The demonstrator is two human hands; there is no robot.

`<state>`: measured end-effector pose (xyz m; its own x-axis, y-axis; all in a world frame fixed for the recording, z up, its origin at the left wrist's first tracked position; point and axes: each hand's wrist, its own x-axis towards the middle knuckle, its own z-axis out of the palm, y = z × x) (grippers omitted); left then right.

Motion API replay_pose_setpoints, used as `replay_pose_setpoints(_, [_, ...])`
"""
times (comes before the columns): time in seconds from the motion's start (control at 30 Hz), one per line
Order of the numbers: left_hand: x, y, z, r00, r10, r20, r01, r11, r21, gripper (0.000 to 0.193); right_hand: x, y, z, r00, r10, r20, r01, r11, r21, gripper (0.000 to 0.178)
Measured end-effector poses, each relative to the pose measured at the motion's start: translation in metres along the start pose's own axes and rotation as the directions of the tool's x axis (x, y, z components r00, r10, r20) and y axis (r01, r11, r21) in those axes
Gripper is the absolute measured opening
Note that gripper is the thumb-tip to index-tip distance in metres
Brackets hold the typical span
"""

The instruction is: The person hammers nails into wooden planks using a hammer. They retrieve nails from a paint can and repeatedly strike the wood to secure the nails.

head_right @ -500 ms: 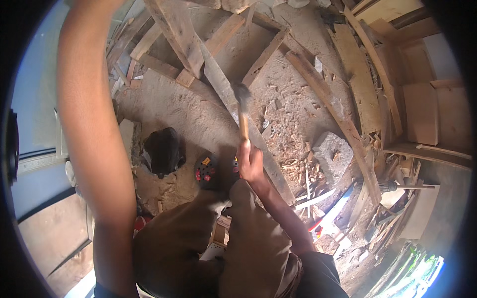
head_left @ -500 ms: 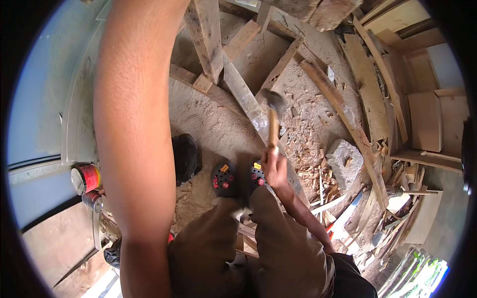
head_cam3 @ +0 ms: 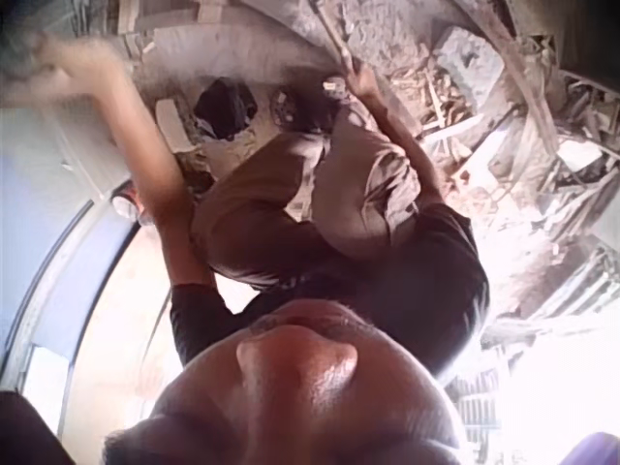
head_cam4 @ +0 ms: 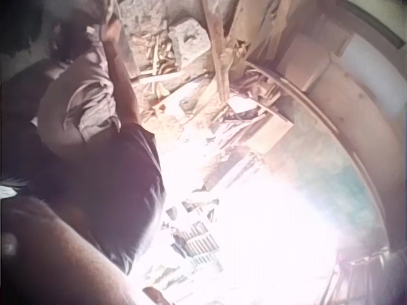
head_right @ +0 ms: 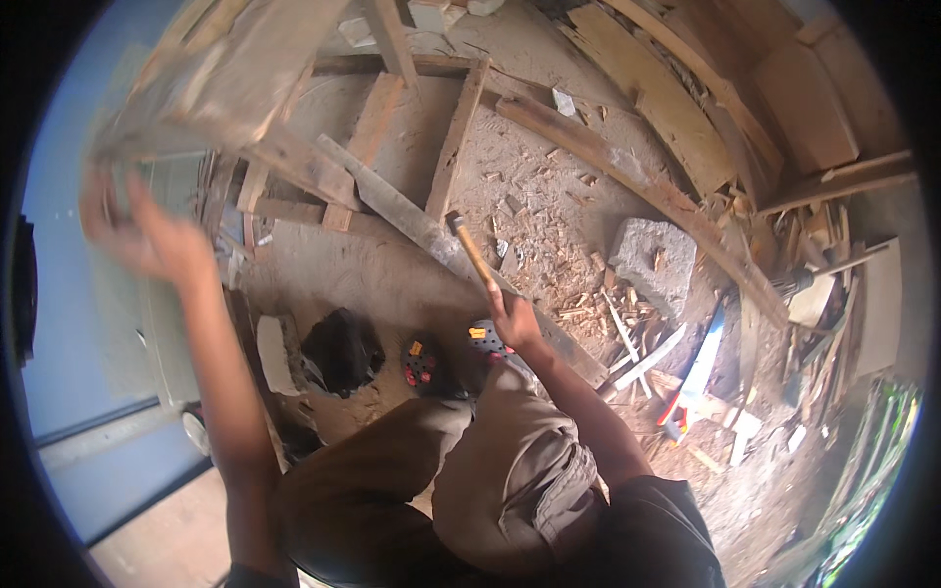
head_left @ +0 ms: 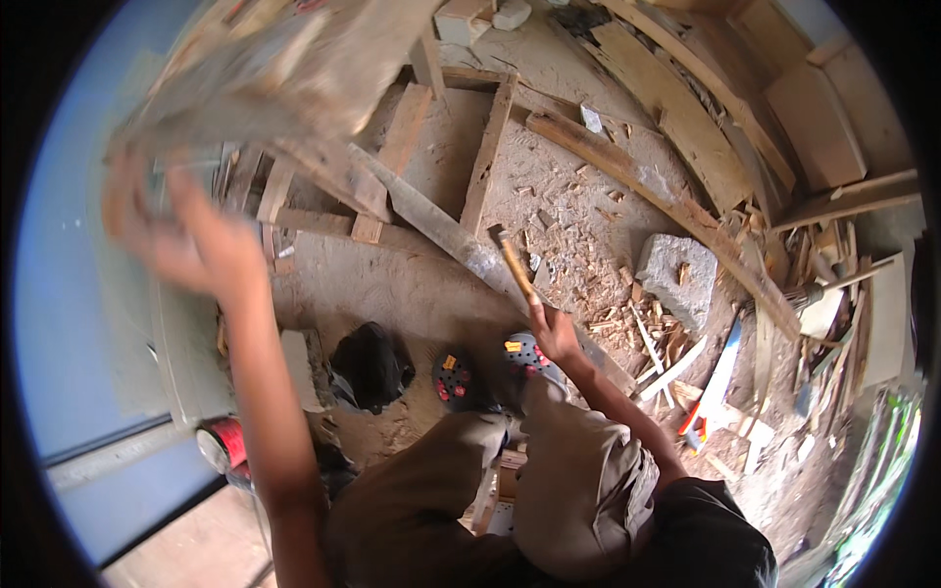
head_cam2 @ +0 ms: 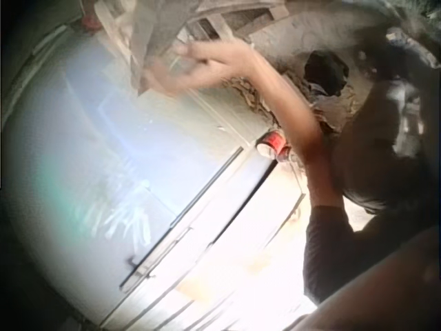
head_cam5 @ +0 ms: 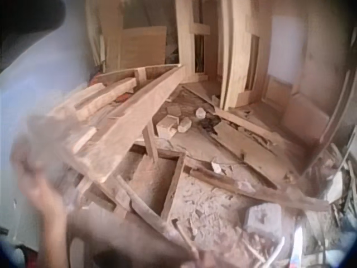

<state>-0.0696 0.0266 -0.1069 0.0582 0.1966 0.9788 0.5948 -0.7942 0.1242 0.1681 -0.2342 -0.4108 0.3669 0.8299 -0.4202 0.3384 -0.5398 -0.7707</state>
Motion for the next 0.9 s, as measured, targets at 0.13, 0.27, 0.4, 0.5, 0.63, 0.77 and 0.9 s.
replay_pose_setpoints(0.13, [-0.107,0.023,-0.031,0.821,0.088,0.565,-0.059,0.996,-0.068,0.024,0.008,0.023,-0.011,0.983,0.014,-0.184,0.012,0.990,0.139,0.058])
replay_pose_setpoints(0.27, [-0.185,0.035,0.051,0.283,0.164,0.945,0.181,0.958,-0.221,0.029,0.040,0.054,-0.007,0.928,0.214,-0.305,-0.106,0.936,0.334,0.060])
replay_pose_setpoints(0.4, [-0.257,0.006,0.114,0.090,0.200,0.976,-0.144,0.972,-0.186,0.054,0.036,0.055,-0.007,0.896,0.430,-0.108,-0.228,0.656,0.719,0.060])
replay_pose_setpoints(0.5, [-0.250,0.003,0.202,-0.337,-0.193,0.922,-0.119,0.980,0.162,0.079,0.035,0.045,-0.019,0.872,0.490,0.001,-0.286,0.507,0.813,0.060])
replay_pose_setpoints(0.63, [-0.269,0.024,0.219,-0.600,-0.426,0.677,0.031,0.833,0.552,0.105,0.031,0.051,-0.026,0.893,0.449,0.045,-0.299,0.514,0.804,0.059])
replay_pose_setpoints(0.77, [-0.276,0.016,0.222,-0.703,-0.391,0.595,-0.014,0.843,0.538,0.119,0.032,0.050,-0.023,0.932,0.361,-0.025,-0.239,0.665,0.708,0.058])
replay_pose_setpoints(0.9, [-0.289,0.018,0.223,-0.588,-0.462,0.664,-0.031,0.833,0.552,0.113,0.035,0.058,-0.016,0.950,0.309,-0.056,-0.201,0.736,0.646,0.060])
